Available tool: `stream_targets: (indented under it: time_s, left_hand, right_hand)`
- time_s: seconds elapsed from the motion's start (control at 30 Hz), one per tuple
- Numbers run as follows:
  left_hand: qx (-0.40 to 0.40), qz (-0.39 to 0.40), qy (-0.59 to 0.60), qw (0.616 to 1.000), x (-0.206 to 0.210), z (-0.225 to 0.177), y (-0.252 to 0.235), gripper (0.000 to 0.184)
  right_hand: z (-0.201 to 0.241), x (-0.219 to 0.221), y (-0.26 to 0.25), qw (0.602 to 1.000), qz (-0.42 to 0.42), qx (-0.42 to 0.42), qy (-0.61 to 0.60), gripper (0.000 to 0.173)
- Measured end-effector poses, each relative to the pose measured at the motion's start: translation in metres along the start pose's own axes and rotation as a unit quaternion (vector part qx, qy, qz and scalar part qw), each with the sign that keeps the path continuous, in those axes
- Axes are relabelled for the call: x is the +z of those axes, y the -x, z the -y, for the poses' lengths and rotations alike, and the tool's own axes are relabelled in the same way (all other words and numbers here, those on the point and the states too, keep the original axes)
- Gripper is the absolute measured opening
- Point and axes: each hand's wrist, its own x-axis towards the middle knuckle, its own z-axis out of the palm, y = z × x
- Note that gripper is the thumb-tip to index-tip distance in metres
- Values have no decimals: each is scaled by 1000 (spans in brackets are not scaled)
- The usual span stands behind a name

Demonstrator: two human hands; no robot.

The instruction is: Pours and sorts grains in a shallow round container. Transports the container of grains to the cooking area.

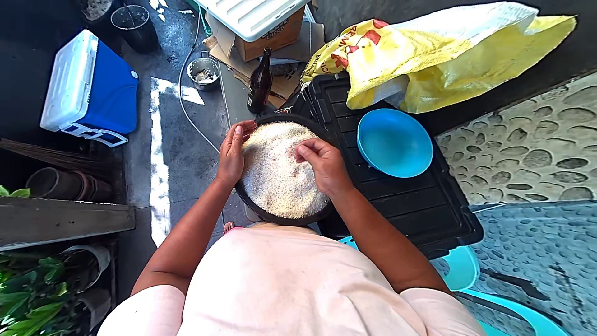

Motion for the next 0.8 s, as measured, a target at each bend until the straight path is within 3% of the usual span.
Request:
stream_targets:
  time_s: [0.07,0.13,0.27,0.4,0.47,0.53,0.6,0.73,0.8]
  left_hand:
    - [1,2,2,1000,0,0,0,50]
    - [-2,4,2,1000,0,0,0,50]
    - [-3,13,-8,1000,0,1,-1,51]
    - [-7,16,-17,1000,0,1,-1,51]
    - [-6,17,-20,1000,1,1,-1,50]
    - [-2,20,-34,999,2,0,-1,50]
    - [-1,30,-58,998,3,-2,-1,50]
    - [-5,40,-84,996,4,-3,0,50]
    - [-6,35,-72,997,4,-3,0,51]
  right_hand:
    - [16,-5,10,974,-40,120,-190,22]
    - [21,-10,18,932,-70,189,-301,32]
    - [23,-15,31,899,-96,224,-365,36]
    - [22,-17,39,901,-88,215,-366,36]
    - [20,-17,42,947,-57,153,-276,36]
    - [14,-26,41,999,-2,15,-40,32]
    - [5,-40,31,983,24,-65,168,31]
    - [-16,-55,5,977,9,46,208,34]
    - [-20,-52,-3,972,12,63,228,33]
